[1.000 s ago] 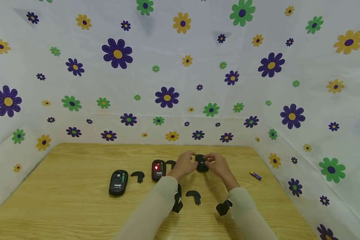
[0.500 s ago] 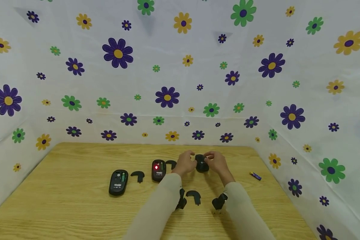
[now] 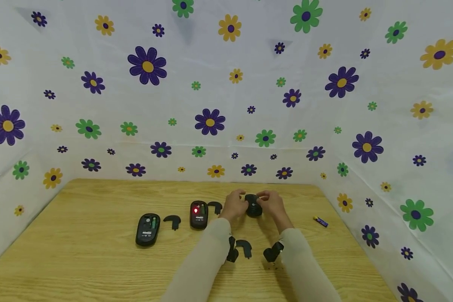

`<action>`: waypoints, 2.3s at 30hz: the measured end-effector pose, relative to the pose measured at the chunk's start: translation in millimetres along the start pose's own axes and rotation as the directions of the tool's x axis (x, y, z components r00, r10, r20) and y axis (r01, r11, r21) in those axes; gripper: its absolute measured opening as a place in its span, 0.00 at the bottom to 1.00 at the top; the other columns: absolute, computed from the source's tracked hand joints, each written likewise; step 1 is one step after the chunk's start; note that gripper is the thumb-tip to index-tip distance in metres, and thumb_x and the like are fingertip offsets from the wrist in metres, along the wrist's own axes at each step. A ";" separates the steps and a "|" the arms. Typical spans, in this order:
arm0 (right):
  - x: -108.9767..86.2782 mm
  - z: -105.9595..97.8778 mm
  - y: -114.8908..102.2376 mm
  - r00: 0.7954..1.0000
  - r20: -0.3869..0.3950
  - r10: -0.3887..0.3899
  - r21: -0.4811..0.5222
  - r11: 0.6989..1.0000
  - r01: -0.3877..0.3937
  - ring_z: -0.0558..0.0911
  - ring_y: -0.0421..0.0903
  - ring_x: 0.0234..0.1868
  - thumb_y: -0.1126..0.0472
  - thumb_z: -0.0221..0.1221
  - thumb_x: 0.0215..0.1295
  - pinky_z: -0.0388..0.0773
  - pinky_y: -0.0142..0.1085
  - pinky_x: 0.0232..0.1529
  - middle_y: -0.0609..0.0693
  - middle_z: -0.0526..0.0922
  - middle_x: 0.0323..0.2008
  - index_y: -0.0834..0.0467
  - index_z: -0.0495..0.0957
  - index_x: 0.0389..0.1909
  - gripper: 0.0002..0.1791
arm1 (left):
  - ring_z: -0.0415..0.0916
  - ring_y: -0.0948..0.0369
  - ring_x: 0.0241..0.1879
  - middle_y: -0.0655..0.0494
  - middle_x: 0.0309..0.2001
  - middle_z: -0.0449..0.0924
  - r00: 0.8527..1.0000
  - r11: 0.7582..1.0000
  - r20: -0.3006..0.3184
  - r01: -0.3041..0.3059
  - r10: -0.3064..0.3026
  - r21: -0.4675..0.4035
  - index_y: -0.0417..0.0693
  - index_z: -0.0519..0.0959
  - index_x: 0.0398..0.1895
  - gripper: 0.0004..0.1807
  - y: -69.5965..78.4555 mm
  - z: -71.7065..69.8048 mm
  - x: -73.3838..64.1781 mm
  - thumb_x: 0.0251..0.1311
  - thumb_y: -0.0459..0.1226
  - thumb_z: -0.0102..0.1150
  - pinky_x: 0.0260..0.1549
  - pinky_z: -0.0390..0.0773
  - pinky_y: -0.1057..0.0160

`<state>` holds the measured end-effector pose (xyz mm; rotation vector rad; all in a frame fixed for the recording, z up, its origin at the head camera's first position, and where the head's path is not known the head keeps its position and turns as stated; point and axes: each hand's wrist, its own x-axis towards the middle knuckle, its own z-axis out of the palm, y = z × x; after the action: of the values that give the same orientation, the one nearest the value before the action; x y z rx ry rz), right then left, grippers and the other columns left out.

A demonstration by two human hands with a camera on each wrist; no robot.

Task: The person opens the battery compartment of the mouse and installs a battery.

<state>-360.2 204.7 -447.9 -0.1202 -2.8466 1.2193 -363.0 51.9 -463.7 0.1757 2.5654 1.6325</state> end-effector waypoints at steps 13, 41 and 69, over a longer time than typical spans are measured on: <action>-4.8 7.8 4.3 0.996 0.058 0.063 0.125 0.990 -0.070 0.83 0.66 0.58 0.68 0.56 0.75 0.89 0.47 0.49 0.71 0.79 0.62 0.66 0.79 0.62 0.18 | 0.76 0.45 0.68 0.39 0.66 0.79 1.000 0.999 -0.019 0.020 -0.021 -0.043 0.36 0.75 0.69 0.24 0.5 4.8 -0.1 0.71 0.31 0.57 0.67 0.78 0.48; -22.0 1.2 -6.8 0.992 0.122 -0.039 0.347 0.938 -0.005 0.80 0.69 0.63 0.69 0.55 0.76 0.86 0.51 0.56 0.74 0.72 0.67 0.67 0.72 0.69 0.23 | 0.81 0.45 0.61 0.39 0.60 0.83 0.999 0.979 -0.046 0.008 -0.018 -0.202 0.38 0.78 0.65 0.25 2.7 -22.8 -15.7 0.67 0.36 0.67 0.56 0.87 0.52; -50.2 -1.5 -16.0 0.977 0.145 -0.154 0.424 0.902 0.079 0.84 0.68 0.57 0.65 0.53 0.79 0.86 0.55 0.56 0.76 0.73 0.65 0.66 0.64 0.75 0.27 | 0.85 0.44 0.56 0.40 0.63 0.81 0.983 0.957 -0.111 -0.168 0.145 -0.238 0.41 0.79 0.65 0.23 -6.5 -33.5 -54.5 0.67 0.30 0.65 0.51 0.89 0.53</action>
<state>-310.9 190.4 -435.7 0.1808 -2.5990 1.8547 -314.2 11.1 -454.5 0.2963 2.4372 2.0455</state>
